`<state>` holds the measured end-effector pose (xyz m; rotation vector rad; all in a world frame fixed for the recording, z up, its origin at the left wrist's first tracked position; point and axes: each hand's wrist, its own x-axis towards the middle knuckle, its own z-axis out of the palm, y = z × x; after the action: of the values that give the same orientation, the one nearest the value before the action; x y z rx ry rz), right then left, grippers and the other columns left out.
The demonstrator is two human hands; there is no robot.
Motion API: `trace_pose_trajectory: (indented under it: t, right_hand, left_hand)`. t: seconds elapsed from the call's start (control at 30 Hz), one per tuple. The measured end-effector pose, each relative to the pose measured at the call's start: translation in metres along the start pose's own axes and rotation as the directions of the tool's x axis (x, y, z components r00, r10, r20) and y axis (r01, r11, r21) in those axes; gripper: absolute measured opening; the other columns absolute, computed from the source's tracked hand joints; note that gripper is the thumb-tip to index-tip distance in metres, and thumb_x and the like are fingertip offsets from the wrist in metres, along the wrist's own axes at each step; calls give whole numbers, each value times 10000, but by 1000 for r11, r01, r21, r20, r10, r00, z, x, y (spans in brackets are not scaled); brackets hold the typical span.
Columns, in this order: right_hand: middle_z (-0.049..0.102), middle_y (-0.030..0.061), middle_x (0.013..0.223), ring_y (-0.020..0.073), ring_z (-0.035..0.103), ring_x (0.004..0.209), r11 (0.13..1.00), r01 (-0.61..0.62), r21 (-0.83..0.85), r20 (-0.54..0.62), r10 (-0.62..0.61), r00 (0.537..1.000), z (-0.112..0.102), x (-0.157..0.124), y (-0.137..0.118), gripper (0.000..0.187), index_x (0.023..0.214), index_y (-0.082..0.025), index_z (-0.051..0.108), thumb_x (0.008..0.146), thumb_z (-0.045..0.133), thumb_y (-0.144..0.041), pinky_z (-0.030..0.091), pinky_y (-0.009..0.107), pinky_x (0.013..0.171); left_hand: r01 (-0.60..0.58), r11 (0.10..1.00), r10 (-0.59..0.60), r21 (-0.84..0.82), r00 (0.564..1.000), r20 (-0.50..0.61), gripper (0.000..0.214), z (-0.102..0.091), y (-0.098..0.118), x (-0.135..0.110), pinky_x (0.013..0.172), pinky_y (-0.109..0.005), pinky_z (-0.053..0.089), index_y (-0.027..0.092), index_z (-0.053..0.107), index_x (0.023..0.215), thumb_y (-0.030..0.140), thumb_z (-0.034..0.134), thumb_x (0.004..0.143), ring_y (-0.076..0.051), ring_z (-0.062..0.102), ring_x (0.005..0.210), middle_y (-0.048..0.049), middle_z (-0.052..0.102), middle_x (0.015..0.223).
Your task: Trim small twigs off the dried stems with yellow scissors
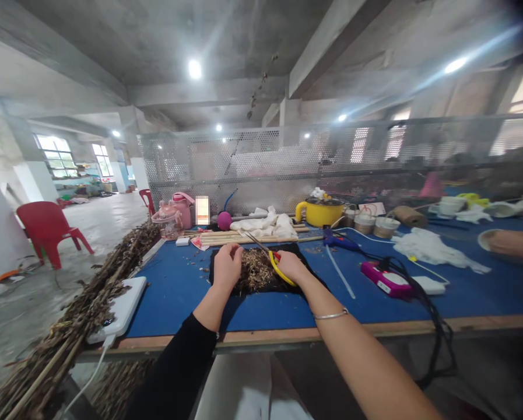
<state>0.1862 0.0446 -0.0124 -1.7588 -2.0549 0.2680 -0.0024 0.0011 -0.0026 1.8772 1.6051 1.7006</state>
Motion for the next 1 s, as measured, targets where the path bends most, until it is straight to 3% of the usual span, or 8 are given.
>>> trace_pose_trajectory:
  t: [0.23, 0.33, 0.4, 0.47, 0.57, 0.67, 0.83, 1.0]
  right_hand:
    - [634, 66, 760, 185, 576, 702, 998, -5, 66, -98, 12, 995, -3, 3, 3, 164, 756, -176, 587, 601, 593, -232, 345, 225, 562]
    - [609, 19, 690, 145, 547, 615, 966, 15, 259, -125, 18, 992, -5, 5, 2, 181, 734, -182, 535, 570, 589, -236, 364, 216, 546]
    - [566, -25, 602, 113, 498, 512, 854, 61, 517, -91, -16, 996, -7, 2, -3, 195, 690, -194, 467, 555, 591, -260, 365, 210, 500]
    - [529, -56, 563, 87, 441, 443, 675, 105, 730, -43, -108, 993, -8, -4, -11, 254, 675, -207, 405, 551, 601, -311, 345, 201, 446]
    - [499, -73, 545, 68, 379, 403, 548, 116, 829, 41, -267, 963, -9, -15, -22, 311, 672, -208, 386, 543, 625, -360, 295, 189, 394]
    - [472, -79, 522, 66, 376, 415, 590, 154, 793, 52, -318, 947, -5, -18, -26, 320, 676, -194, 420, 548, 641, -388, 312, 195, 423]
    - [552, -19, 647, 111, 481, 586, 788, 223, 574, -39, -245, 969, 5, -11, -20, 358, 771, -155, 528, 631, 587, -479, 374, 225, 565]
    - [599, 41, 819, 156, 525, 722, 847, 279, 452, 9, -317, 948, 10, -8, -16, 408, 876, -155, 536, 661, 576, -499, 395, 250, 643]
  left_hand:
    - [-16, 997, 21, -78, 998, 63, 243, -2, 7, -3, 644, -230, 398, 141, 615, 808, 336, 474, 775, -122, 535, 634, -37, 620, 699]
    - [87, 982, -55, -166, 981, 189, 283, 2, 8, -5, 533, -217, 393, 145, 619, 795, 383, 467, 770, -103, 510, 512, -12, 585, 598]
    - [230, 942, -151, -244, 941, 304, 310, 7, 10, -6, 446, -212, 369, 140, 616, 827, 409, 478, 756, -93, 485, 442, -9, 577, 595]
    - [354, 875, -214, -329, 894, 394, 339, 10, 11, -6, 399, -204, 350, 135, 606, 881, 422, 500, 736, -88, 486, 437, -26, 599, 668]
    - [436, 785, -241, -440, 869, 432, 354, 12, 12, -6, 393, -188, 339, 125, 600, 888, 421, 549, 700, -76, 483, 465, -41, 608, 724]
    - [479, 732, -278, -484, 859, 430, 328, 11, 11, -4, 392, -168, 302, 123, 607, 804, 415, 598, 654, -57, 442, 449, -5, 561, 604]
    - [563, 611, -320, -556, 818, 477, 312, 6, 13, -3, 379, -153, 244, 123, 578, 740, 397, 636, 603, -49, 415, 441, 27, 487, 527]
    - [540, 615, -251, -574, 824, 507, 326, 6, 15, -5, 377, -162, 231, 125, 573, 712, 422, 645, 599, -32, 353, 383, 50, 436, 466]
